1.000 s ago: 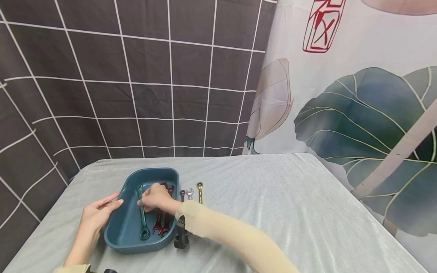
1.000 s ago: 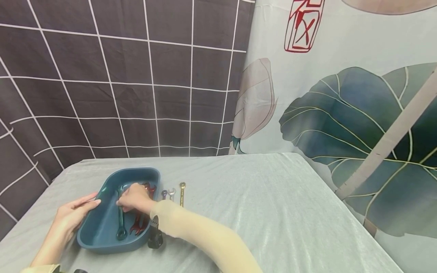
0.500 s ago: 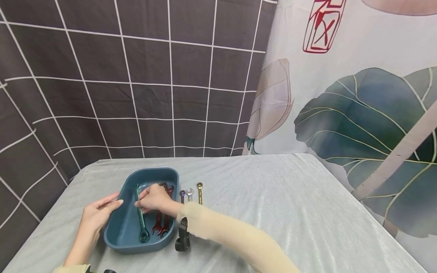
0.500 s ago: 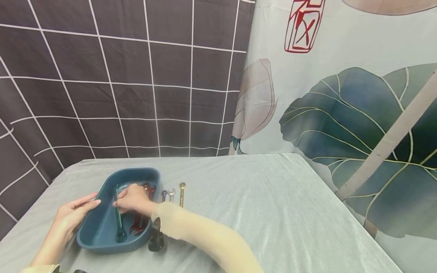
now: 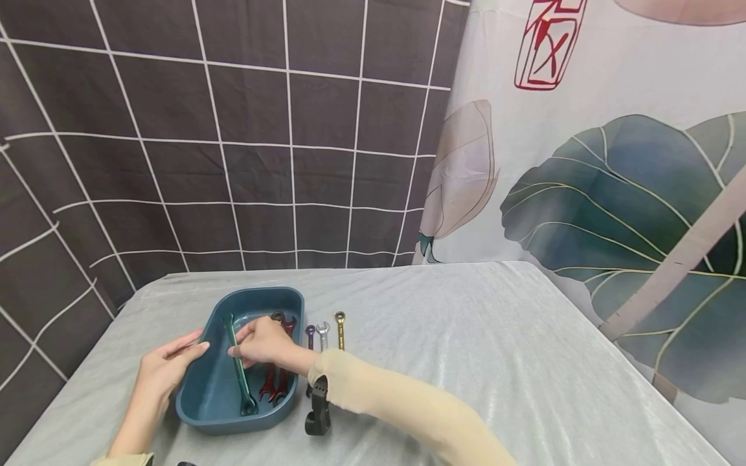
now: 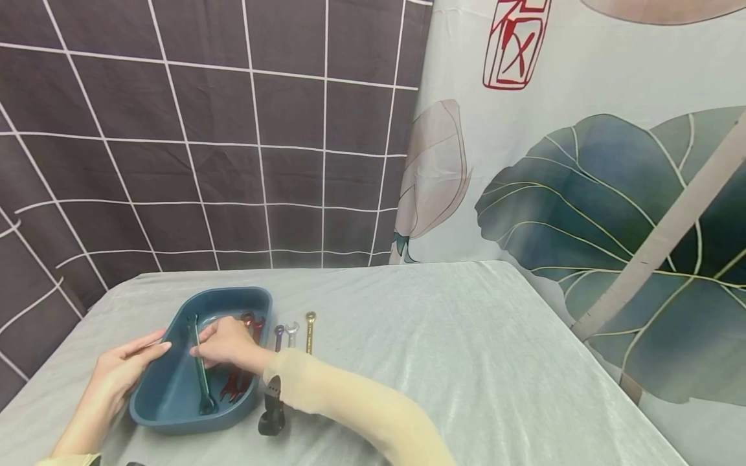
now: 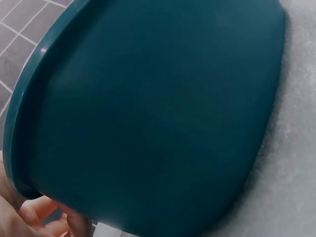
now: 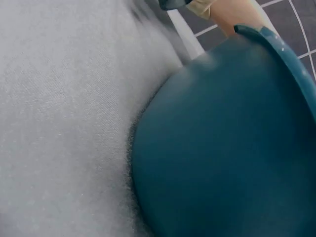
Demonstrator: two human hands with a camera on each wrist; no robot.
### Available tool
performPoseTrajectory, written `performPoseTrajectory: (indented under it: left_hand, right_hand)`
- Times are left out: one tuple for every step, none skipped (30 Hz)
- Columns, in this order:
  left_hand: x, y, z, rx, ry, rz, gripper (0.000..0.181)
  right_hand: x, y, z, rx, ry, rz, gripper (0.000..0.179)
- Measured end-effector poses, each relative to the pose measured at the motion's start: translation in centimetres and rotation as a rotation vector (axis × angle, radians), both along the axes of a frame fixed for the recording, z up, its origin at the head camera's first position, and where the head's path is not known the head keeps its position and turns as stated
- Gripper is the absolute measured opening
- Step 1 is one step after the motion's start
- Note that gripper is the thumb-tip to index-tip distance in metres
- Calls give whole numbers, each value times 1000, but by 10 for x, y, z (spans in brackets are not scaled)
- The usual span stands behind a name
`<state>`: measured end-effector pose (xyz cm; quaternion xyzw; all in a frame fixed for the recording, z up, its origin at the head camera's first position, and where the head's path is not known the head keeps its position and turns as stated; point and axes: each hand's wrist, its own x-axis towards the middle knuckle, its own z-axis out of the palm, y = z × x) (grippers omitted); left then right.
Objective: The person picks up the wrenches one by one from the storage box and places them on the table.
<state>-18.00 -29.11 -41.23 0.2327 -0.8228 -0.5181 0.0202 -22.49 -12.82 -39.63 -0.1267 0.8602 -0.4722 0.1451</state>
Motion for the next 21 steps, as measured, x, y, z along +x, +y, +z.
performPoseTrajectory:
  left_hand:
    - [0, 0, 0, 1, -2, 0, 65]
    - [0, 0, 1, 4, -3, 0, 65]
    - [1, 0, 1, 3, -5, 1, 66]
    - [1, 0, 2, 2, -4, 2, 66]
    - [1, 0, 2, -1, -6, 4, 66]
    - [1, 1, 2, 5, -7, 4, 66]
    - [1, 1, 2, 8, -8, 4, 66]
    - [1, 2, 2, 14, -8, 4, 66]
    - [1, 3, 2, 20, -7, 5, 66]
    - [2, 3, 2, 26, -5, 4, 66]
    - [2, 3, 2, 26, -5, 6, 66]
    - [2, 3, 2, 26, -4, 7, 66]
    - [1, 3, 2, 20, -4, 7, 66]
    - [1, 3, 1, 19, -3, 8, 67]
    - [1, 2, 1, 16, -2, 7, 67]
    - [1, 1, 0, 12, -1, 6, 67]
    - [1, 1, 0, 8, 1, 5, 67]
    - [1, 0, 0, 12, 4, 1, 68]
    - [1, 0, 0, 16, 8, -2, 68]
    - [1, 0, 0, 21, 13, -3, 68]
    - [1, 1, 0, 26, 18, -4, 68]
  right_hand:
    - [0, 1, 0, -6, 0, 6, 10]
    - [1, 2, 1, -9, 1, 11, 10]
    - [1, 4, 1, -14, 1, 16, 10]
    - [1, 4, 1, -13, 4, 18, 10]
    - [1, 5, 1, -19, 3, 19, 10]
    - [1, 6, 0, -26, 2, 22, 10]
    - [1, 7, 0, -29, 4, 23, 10]
    - [0, 7, 0, -35, 6, 27, 10]
    - [0, 7, -1, -43, 10, 32, 10]
    - [0, 8, -1, -49, 16, 38, 9]
    - [0, 8, -1, -56, 21, 45, 9]
    - [0, 9, -1, -63, 27, 51, 9]
    - [0, 10, -1, -67, 32, 56, 10]
    - [0, 11, 0, -76, 35, 62, 10]
    - [0, 12, 1, -81, 38, 67, 10]
    - [0, 13, 1, -88, 40, 73, 10]
    - [0, 14, 2, -95, 43, 79, 11]
    - [1, 15, 3, -100, 48, 85, 11]
    - [1, 16, 3, -102, 55, 92, 11]
    - [1, 17, 4, -105, 62, 99, 12]
    - [1, 18, 4, -104, 72, 103, 12]
